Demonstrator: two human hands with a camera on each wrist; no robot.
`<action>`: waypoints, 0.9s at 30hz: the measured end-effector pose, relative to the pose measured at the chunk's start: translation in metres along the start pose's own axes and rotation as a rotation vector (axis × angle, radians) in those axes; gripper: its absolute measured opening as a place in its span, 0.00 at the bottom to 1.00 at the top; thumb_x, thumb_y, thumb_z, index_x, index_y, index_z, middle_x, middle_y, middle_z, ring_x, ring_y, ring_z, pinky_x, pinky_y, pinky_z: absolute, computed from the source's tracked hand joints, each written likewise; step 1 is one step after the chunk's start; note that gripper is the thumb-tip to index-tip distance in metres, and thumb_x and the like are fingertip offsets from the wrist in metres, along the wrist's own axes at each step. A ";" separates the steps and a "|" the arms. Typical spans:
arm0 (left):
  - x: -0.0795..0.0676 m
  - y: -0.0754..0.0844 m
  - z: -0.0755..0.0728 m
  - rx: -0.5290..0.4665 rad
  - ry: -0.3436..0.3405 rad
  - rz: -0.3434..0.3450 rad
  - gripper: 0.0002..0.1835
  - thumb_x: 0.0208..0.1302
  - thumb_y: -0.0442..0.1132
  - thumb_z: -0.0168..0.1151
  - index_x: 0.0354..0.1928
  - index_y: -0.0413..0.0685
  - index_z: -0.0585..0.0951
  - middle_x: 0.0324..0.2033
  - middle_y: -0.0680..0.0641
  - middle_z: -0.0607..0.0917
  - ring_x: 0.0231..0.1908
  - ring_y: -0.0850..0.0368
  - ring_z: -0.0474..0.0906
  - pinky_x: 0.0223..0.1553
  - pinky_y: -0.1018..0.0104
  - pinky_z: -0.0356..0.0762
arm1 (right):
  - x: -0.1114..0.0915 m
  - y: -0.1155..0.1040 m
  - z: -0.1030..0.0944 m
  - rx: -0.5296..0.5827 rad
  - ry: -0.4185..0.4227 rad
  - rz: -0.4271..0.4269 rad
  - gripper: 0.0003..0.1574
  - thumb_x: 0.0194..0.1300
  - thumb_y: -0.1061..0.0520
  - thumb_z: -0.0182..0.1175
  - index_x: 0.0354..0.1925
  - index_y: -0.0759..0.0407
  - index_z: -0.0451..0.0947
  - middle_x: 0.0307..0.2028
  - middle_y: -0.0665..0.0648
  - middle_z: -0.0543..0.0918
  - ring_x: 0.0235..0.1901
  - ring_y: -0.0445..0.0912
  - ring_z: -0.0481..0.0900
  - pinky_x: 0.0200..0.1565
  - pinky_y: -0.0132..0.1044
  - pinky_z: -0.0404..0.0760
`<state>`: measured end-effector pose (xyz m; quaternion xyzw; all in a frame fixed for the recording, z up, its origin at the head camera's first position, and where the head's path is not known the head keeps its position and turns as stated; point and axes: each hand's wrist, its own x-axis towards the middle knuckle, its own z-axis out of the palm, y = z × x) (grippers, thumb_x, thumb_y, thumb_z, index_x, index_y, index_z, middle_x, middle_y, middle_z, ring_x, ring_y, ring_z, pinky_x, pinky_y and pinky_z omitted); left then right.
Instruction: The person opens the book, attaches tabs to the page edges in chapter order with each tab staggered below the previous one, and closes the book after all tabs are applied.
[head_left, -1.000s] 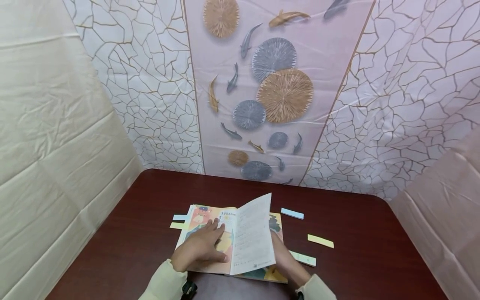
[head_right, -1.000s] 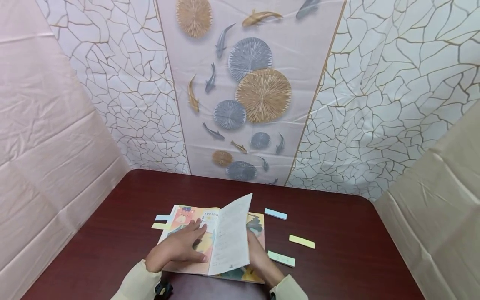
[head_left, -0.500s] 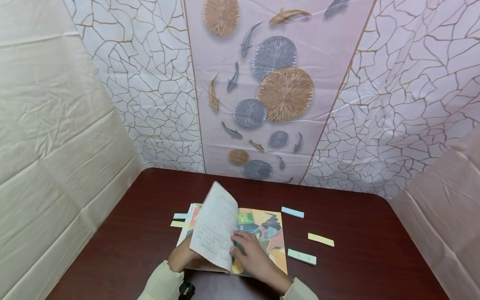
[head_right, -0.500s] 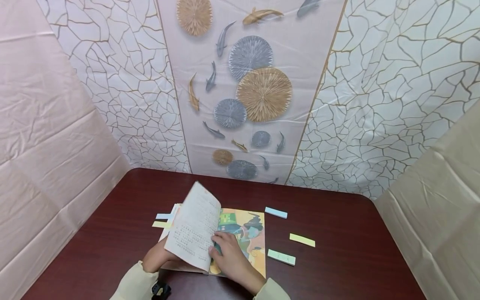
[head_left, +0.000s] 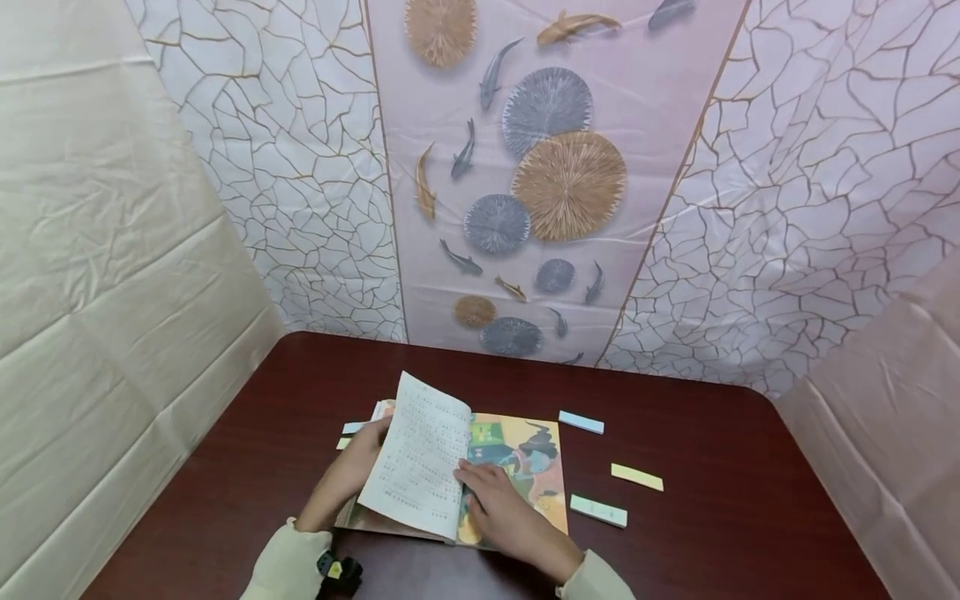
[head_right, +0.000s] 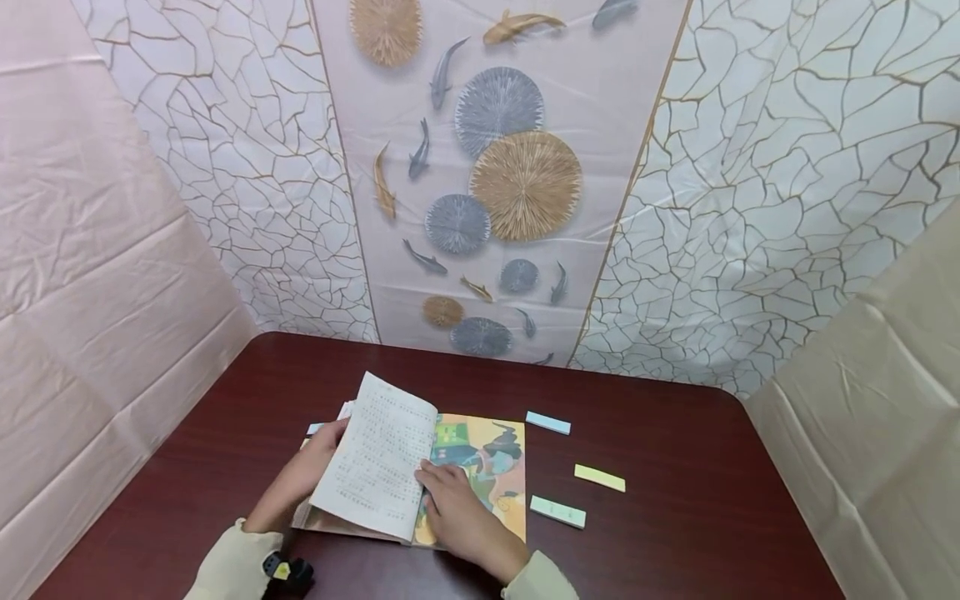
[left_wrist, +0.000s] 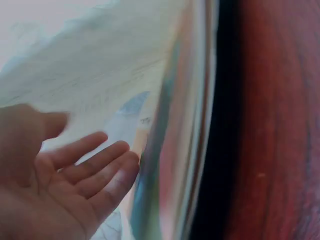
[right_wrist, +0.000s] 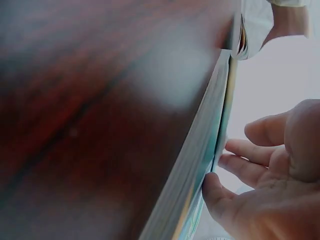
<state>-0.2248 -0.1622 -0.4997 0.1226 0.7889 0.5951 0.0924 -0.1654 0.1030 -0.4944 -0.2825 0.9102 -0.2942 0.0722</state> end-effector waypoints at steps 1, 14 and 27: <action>0.000 0.003 -0.002 0.026 0.068 -0.044 0.25 0.86 0.47 0.47 0.62 0.28 0.79 0.41 0.37 0.88 0.36 0.55 0.85 0.38 0.64 0.83 | 0.000 0.000 -0.001 0.001 -0.004 0.001 0.26 0.79 0.66 0.51 0.72 0.67 0.72 0.75 0.67 0.70 0.71 0.64 0.68 0.68 0.62 0.70; -0.015 0.007 -0.029 0.403 0.170 -0.271 0.19 0.68 0.49 0.73 0.24 0.48 0.79 0.15 0.56 0.62 0.19 0.61 0.56 0.22 0.67 0.57 | 0.004 -0.002 -0.001 -0.156 -0.040 -0.034 0.29 0.75 0.68 0.55 0.72 0.64 0.73 0.74 0.66 0.71 0.69 0.62 0.71 0.67 0.57 0.74; -0.014 -0.001 -0.014 0.761 0.183 -0.307 0.20 0.66 0.53 0.74 0.24 0.52 0.76 0.18 0.52 0.73 0.20 0.56 0.68 0.22 0.61 0.63 | 0.000 -0.005 -0.006 -0.309 -0.161 -0.025 0.36 0.77 0.68 0.56 0.79 0.57 0.65 0.80 0.59 0.63 0.73 0.59 0.67 0.64 0.46 0.79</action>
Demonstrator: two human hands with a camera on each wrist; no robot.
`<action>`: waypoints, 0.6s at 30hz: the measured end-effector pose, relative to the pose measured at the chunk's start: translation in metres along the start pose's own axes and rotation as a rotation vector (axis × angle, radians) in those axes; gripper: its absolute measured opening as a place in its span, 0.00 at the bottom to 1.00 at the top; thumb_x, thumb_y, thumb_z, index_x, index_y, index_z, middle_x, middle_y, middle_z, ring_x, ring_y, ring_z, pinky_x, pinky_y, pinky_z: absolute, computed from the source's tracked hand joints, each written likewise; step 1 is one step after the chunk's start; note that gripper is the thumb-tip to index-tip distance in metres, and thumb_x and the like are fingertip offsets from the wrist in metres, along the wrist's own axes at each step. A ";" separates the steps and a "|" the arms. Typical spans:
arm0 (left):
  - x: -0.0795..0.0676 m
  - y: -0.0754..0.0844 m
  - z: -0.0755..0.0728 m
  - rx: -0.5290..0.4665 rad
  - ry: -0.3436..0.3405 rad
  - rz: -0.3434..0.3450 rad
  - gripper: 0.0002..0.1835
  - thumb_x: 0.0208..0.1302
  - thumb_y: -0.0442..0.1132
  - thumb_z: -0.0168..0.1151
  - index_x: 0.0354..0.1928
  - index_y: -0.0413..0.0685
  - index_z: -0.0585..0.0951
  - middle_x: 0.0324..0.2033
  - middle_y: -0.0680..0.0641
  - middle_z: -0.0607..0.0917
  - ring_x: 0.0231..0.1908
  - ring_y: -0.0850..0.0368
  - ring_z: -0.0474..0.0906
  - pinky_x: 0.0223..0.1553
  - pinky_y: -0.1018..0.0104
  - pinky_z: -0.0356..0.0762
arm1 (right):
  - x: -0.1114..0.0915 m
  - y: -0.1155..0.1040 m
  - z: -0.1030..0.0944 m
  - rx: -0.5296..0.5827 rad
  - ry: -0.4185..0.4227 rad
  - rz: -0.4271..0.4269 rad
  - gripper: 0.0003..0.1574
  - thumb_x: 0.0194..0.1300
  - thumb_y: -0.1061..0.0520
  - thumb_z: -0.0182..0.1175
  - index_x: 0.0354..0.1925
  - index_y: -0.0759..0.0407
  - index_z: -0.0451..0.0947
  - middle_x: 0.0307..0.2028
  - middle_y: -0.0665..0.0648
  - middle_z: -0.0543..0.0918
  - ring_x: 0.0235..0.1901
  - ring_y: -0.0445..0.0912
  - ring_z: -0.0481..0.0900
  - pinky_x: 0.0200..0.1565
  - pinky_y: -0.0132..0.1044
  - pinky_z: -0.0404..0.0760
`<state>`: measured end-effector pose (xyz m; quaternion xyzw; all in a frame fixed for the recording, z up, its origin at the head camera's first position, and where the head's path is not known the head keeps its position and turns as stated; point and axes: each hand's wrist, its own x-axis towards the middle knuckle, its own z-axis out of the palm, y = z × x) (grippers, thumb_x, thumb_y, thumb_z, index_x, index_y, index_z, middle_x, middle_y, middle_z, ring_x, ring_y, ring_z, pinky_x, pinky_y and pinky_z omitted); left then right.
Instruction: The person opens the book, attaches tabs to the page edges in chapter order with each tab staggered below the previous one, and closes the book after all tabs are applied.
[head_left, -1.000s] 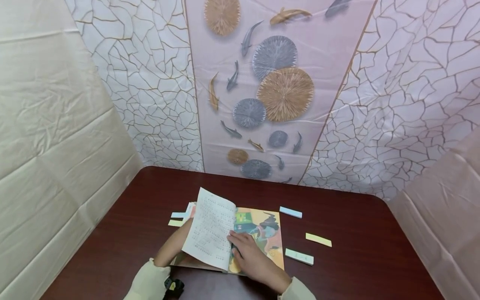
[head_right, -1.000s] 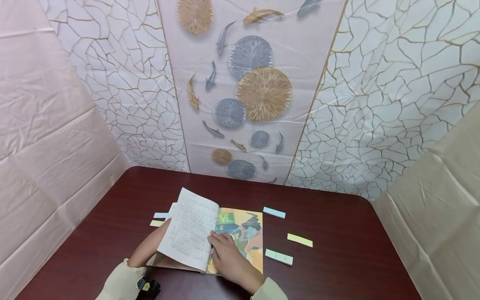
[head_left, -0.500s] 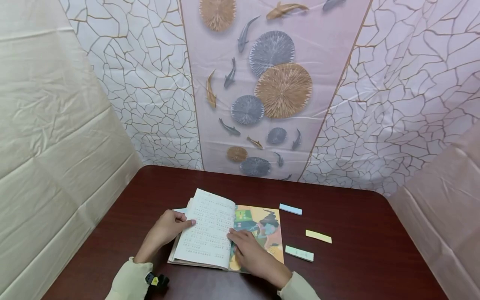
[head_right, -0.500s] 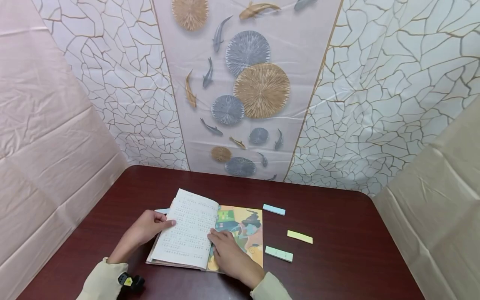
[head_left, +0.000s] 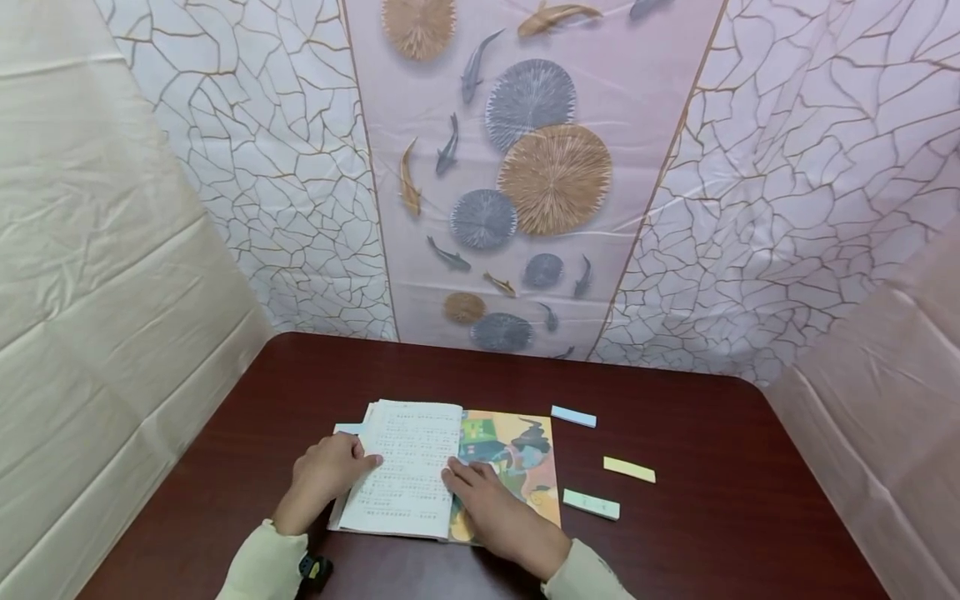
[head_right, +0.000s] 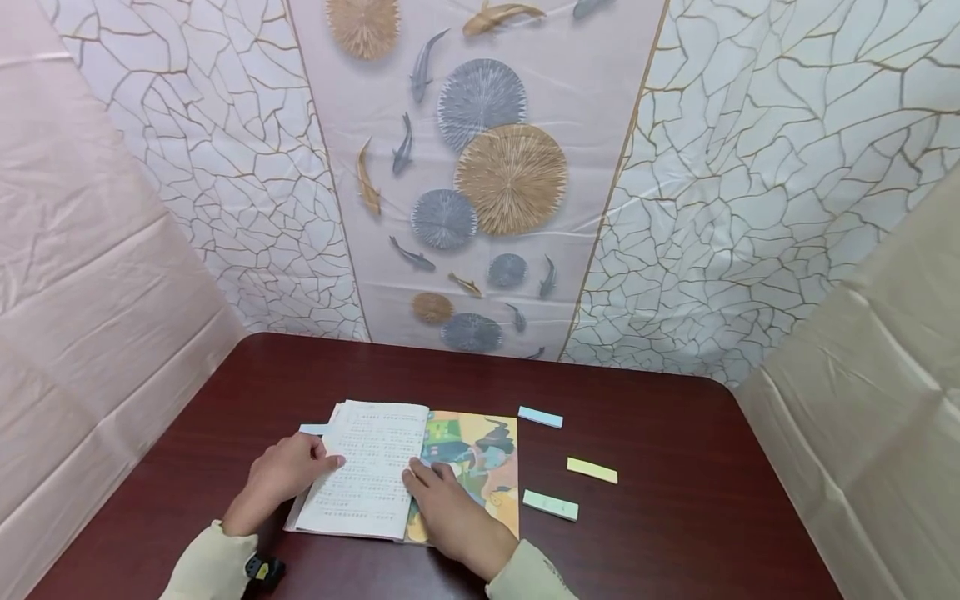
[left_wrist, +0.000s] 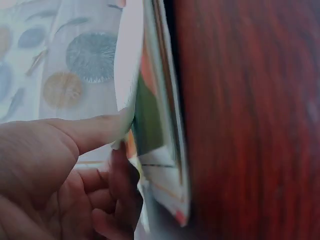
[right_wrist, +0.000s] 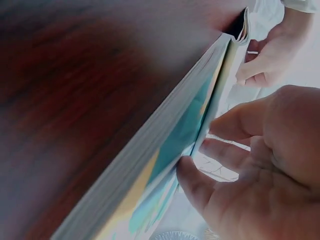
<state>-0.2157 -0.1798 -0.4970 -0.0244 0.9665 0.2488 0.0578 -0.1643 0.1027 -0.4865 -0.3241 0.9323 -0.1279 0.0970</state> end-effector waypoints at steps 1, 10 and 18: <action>-0.001 0.003 0.000 0.025 0.023 0.012 0.20 0.65 0.52 0.75 0.25 0.50 0.76 0.19 0.51 0.73 0.21 0.55 0.69 0.22 0.61 0.64 | 0.000 -0.001 -0.001 -0.011 -0.002 -0.001 0.37 0.77 0.68 0.56 0.79 0.57 0.65 0.80 0.59 0.63 0.73 0.58 0.67 0.63 0.45 0.79; -0.013 0.046 0.014 0.049 -0.037 0.408 0.34 0.53 0.48 0.85 0.57 0.37 0.83 0.64 0.35 0.80 0.65 0.38 0.77 0.63 0.44 0.77 | 0.002 0.006 -0.004 -0.095 -0.023 -0.049 0.39 0.74 0.69 0.62 0.78 0.57 0.66 0.79 0.59 0.65 0.70 0.58 0.70 0.61 0.48 0.81; -0.017 0.064 0.028 0.013 -0.237 0.454 0.40 0.60 0.50 0.80 0.71 0.43 0.77 0.77 0.33 0.65 0.77 0.31 0.60 0.71 0.35 0.66 | 0.001 -0.002 -0.001 -0.142 0.011 -0.019 0.38 0.74 0.67 0.61 0.78 0.56 0.66 0.79 0.58 0.66 0.71 0.56 0.70 0.66 0.46 0.78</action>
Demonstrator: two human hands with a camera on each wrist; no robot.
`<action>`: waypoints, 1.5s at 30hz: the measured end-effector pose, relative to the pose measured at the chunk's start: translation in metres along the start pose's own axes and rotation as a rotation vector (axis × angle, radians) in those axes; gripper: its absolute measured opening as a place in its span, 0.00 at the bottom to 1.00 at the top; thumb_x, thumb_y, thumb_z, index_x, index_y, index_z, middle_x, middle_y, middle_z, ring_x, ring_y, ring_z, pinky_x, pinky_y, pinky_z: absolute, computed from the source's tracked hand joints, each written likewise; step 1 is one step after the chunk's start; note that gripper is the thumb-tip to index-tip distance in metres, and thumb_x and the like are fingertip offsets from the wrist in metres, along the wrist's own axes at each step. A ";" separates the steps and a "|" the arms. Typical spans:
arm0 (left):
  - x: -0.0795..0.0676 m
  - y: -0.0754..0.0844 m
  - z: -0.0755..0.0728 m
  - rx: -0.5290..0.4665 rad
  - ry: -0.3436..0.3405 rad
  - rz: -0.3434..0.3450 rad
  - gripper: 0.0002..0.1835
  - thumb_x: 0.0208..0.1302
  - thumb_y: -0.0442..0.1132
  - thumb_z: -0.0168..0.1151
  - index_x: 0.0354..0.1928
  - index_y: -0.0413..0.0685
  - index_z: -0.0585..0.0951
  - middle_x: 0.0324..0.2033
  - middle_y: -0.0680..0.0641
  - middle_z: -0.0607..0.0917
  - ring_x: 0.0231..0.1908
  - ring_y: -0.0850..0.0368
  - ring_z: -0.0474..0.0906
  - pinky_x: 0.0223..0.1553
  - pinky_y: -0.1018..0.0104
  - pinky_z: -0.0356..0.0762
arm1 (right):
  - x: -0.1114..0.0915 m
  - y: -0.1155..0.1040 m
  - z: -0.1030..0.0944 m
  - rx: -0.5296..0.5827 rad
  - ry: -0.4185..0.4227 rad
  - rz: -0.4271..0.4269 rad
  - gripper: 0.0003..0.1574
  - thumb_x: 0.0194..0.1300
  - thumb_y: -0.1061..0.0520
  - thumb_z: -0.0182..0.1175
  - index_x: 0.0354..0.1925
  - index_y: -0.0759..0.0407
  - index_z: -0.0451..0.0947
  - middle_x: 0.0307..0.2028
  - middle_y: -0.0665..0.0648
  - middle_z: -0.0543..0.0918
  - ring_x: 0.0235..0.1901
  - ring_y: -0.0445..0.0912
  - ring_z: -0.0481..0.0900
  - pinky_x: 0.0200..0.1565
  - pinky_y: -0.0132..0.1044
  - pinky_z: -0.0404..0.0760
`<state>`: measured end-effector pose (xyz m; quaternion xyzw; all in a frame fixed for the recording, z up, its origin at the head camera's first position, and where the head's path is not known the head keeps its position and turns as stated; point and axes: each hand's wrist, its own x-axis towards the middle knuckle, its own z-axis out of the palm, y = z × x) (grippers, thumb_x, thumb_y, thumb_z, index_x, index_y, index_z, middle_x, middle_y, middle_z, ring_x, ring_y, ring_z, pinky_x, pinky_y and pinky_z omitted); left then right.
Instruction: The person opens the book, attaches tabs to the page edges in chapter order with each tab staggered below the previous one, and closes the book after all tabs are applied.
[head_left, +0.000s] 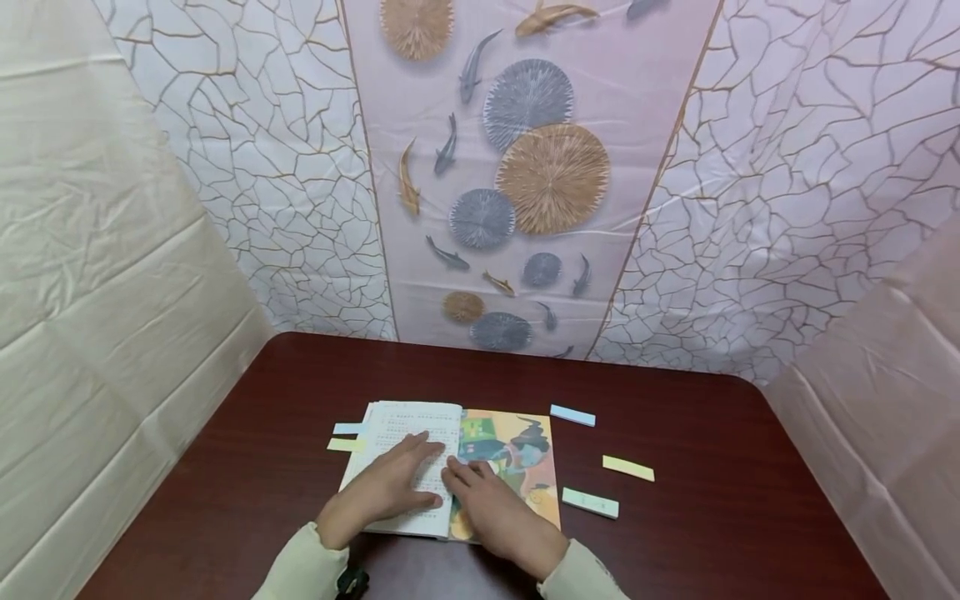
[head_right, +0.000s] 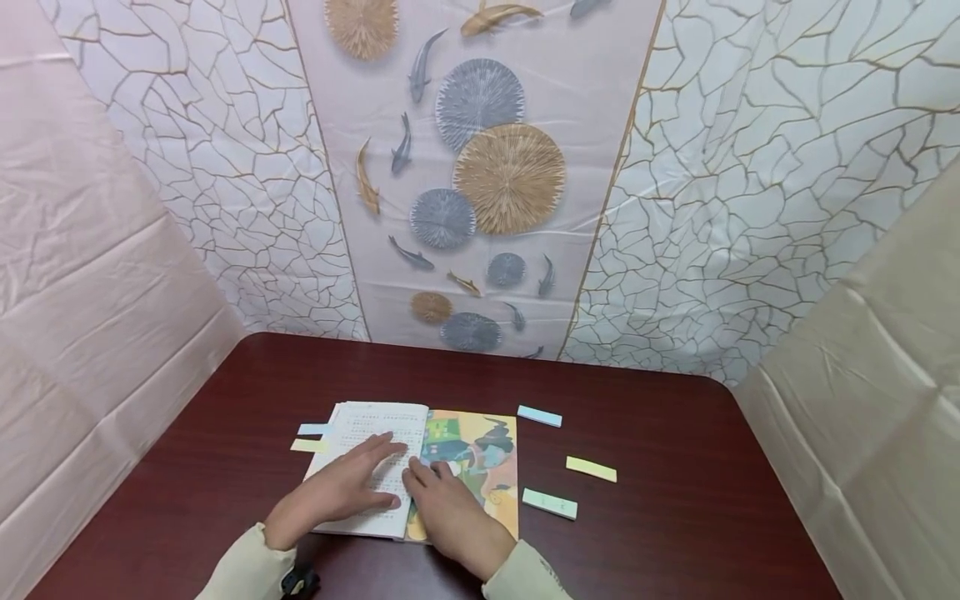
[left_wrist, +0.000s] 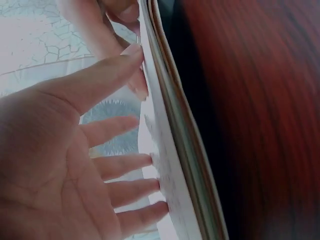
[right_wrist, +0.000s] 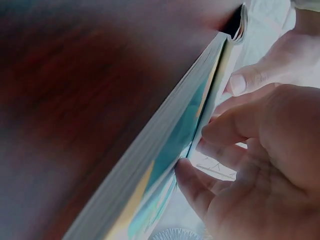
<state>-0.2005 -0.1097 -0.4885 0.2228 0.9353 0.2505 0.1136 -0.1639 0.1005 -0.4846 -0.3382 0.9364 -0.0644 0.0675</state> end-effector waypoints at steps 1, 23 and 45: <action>0.001 0.001 0.000 -0.004 -0.011 -0.002 0.39 0.61 0.50 0.80 0.71 0.44 0.77 0.77 0.33 0.65 0.77 0.30 0.59 0.71 0.35 0.66 | 0.000 -0.001 0.000 -0.007 0.004 0.009 0.39 0.74 0.67 0.62 0.78 0.56 0.66 0.79 0.58 0.66 0.71 0.56 0.70 0.66 0.46 0.78; 0.010 0.013 -0.002 -0.068 -0.007 -0.032 0.33 0.53 0.37 0.84 0.61 0.39 0.83 0.71 0.29 0.73 0.75 0.25 0.61 0.73 0.36 0.63 | -0.012 0.095 -0.010 0.208 0.123 0.422 0.63 0.66 0.34 0.72 0.79 0.69 0.59 0.79 0.75 0.55 0.79 0.72 0.49 0.73 0.70 0.59; 0.011 0.007 0.000 -0.076 -0.021 -0.049 0.34 0.53 0.39 0.84 0.63 0.41 0.83 0.73 0.28 0.70 0.76 0.26 0.59 0.72 0.35 0.64 | -0.017 0.096 -0.007 0.089 0.156 0.443 0.40 0.72 0.37 0.67 0.72 0.58 0.76 0.53 0.69 0.77 0.51 0.60 0.72 0.52 0.56 0.78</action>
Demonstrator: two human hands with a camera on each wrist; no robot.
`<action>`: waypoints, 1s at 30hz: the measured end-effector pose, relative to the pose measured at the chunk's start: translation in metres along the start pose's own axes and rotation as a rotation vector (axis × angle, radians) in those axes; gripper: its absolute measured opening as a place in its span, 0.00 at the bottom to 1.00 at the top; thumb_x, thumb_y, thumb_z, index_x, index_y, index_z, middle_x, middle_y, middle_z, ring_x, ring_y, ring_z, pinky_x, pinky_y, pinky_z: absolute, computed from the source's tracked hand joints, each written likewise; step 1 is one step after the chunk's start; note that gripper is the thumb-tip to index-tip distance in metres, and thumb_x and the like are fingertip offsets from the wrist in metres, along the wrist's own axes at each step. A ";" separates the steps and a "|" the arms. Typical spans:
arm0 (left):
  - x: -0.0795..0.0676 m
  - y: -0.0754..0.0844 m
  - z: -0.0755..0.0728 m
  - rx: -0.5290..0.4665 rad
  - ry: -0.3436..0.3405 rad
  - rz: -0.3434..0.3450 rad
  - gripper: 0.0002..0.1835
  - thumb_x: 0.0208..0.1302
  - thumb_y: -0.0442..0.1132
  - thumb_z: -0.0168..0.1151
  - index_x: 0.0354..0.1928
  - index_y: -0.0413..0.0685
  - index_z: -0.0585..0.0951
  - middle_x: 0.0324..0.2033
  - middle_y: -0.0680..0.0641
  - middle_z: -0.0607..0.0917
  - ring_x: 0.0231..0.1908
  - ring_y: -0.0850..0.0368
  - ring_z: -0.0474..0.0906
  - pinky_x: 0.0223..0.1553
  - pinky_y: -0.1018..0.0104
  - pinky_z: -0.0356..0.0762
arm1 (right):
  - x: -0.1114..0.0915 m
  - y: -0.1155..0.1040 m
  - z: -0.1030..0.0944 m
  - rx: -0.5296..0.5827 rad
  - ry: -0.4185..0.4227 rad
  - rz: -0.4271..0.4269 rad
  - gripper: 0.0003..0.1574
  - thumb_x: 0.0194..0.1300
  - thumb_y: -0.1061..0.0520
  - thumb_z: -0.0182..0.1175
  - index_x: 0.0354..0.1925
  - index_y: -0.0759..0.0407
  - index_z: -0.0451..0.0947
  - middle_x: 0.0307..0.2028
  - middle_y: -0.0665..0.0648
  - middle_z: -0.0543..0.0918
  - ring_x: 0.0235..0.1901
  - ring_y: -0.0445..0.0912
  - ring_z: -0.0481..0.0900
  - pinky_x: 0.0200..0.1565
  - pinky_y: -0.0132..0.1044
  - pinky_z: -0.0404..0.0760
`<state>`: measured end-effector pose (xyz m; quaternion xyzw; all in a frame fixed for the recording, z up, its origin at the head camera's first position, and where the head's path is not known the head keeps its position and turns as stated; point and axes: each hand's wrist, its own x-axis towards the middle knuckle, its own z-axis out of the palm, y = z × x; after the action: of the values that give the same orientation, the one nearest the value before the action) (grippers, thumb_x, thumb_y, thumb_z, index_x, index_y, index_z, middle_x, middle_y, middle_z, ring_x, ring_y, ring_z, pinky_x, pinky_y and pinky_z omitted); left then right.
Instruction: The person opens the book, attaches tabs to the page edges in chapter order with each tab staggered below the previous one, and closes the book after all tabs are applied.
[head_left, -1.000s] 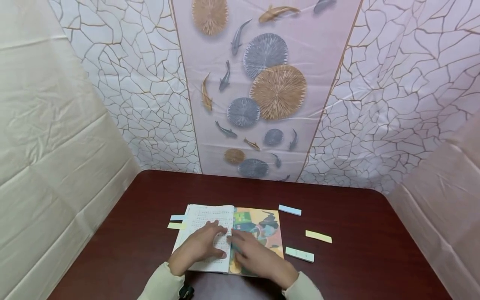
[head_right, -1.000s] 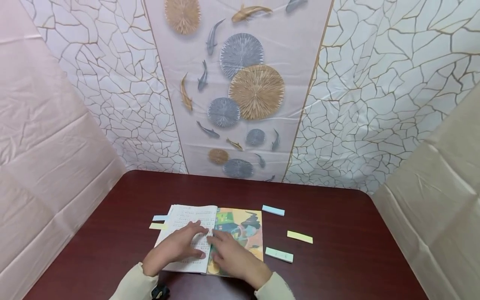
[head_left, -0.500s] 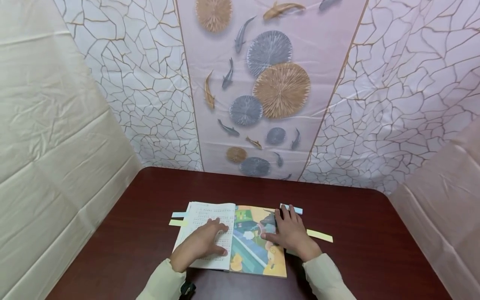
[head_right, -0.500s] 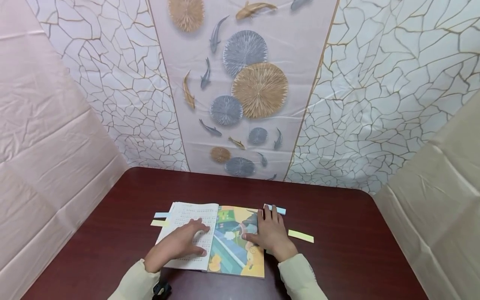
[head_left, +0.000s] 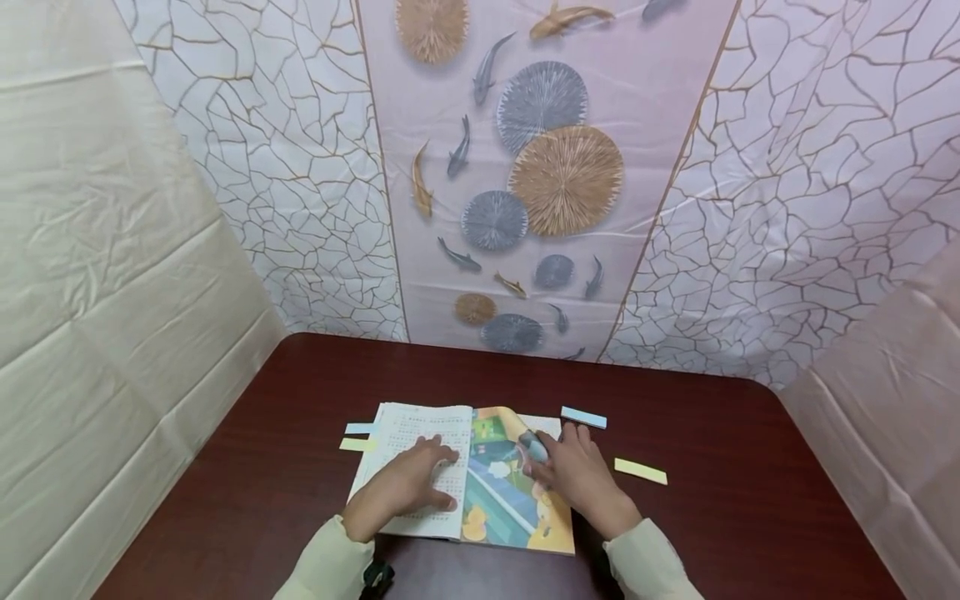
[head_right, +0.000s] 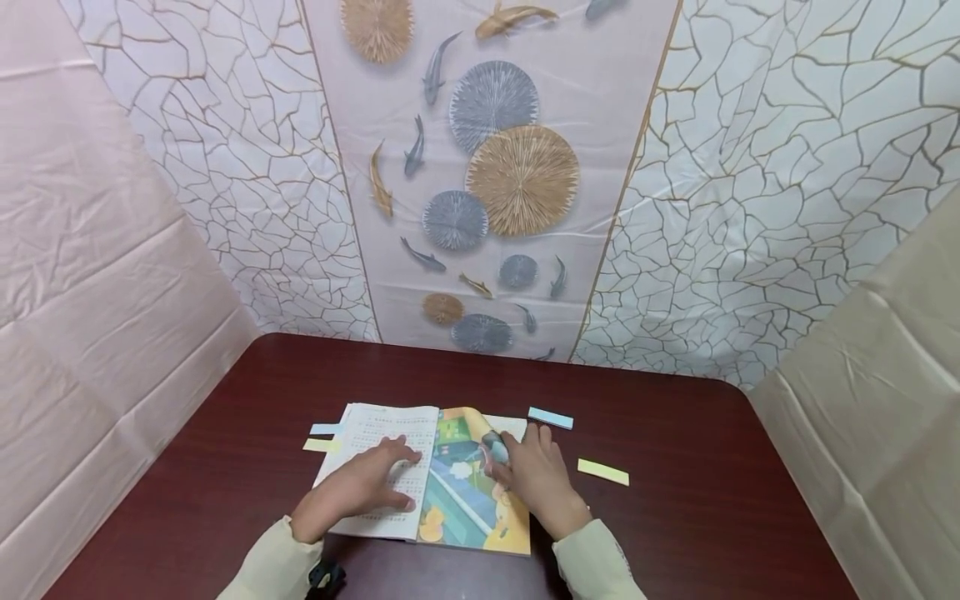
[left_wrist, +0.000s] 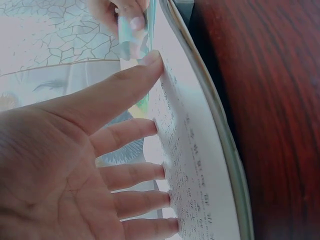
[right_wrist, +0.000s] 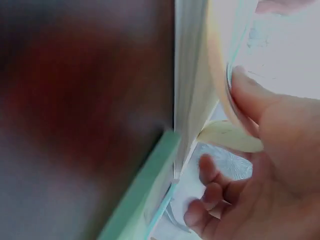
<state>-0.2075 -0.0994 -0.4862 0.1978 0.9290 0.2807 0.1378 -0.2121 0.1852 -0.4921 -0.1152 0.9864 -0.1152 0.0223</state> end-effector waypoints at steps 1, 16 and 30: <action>0.000 0.000 0.000 0.000 0.002 0.002 0.34 0.53 0.39 0.84 0.63 0.41 0.83 0.73 0.28 0.70 0.76 0.25 0.59 0.72 0.35 0.64 | -0.001 -0.002 0.000 0.041 0.014 0.004 0.40 0.73 0.38 0.66 0.72 0.58 0.75 0.50 0.66 0.79 0.47 0.57 0.74 0.47 0.52 0.80; -0.004 -0.006 -0.004 0.062 -0.042 0.012 0.36 0.59 0.49 0.81 0.69 0.48 0.81 0.76 0.32 0.67 0.77 0.31 0.59 0.69 0.33 0.68 | -0.040 -0.049 0.002 1.088 -0.019 -0.054 0.42 0.88 0.38 0.23 0.86 0.56 0.32 0.82 0.73 0.48 0.78 0.73 0.53 0.72 0.71 0.57; -0.008 -0.039 -0.032 -0.703 0.119 -0.062 0.54 0.80 0.69 0.13 0.70 0.28 0.74 0.60 0.31 0.83 0.65 0.36 0.77 0.71 0.41 0.66 | -0.035 -0.082 0.020 0.603 -0.246 -0.304 0.40 0.87 0.39 0.34 0.86 0.49 0.40 0.85 0.59 0.39 0.83 0.64 0.31 0.77 0.69 0.39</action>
<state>-0.2231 -0.1474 -0.4820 0.0932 0.7878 0.5897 0.1515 -0.1585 0.1109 -0.4915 -0.2621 0.8695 -0.3882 0.1567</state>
